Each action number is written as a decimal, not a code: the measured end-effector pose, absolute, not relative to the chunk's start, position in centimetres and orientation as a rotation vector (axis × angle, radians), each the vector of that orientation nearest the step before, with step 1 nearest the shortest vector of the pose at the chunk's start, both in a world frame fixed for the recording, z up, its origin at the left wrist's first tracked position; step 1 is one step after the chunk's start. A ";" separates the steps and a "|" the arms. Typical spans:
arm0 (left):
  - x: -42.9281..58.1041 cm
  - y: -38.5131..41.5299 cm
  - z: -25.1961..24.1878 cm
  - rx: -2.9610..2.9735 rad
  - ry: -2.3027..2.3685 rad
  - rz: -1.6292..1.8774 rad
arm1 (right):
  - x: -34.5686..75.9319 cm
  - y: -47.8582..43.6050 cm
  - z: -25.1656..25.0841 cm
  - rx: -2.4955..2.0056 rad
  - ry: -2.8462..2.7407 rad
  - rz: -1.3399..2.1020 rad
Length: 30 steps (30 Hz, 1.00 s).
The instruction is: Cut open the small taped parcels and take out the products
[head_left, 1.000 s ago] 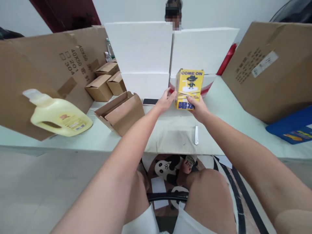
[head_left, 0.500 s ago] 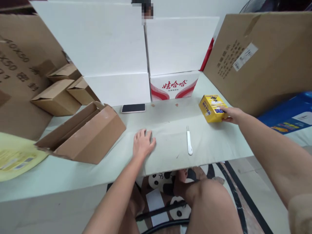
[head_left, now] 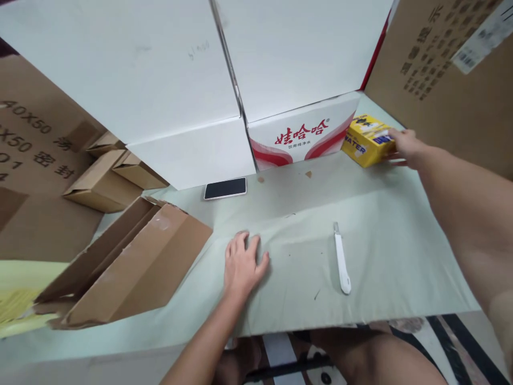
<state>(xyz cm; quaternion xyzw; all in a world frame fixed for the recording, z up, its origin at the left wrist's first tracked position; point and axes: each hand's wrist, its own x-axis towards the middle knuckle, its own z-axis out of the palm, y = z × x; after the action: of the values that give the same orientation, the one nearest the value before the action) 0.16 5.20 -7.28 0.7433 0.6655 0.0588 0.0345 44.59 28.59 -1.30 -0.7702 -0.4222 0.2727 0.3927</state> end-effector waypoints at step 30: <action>-0.1 3.1 -8.0 2.241 1.938 0.657 | -4.8 14.7 11.6 -1.831 -2.395 1.127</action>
<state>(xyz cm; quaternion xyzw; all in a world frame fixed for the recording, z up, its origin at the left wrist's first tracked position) -0.13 3.06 -8.02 0.7374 0.6376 0.2162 0.0536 -4.75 14.69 11.61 -0.5684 -0.7436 0.3500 -0.0385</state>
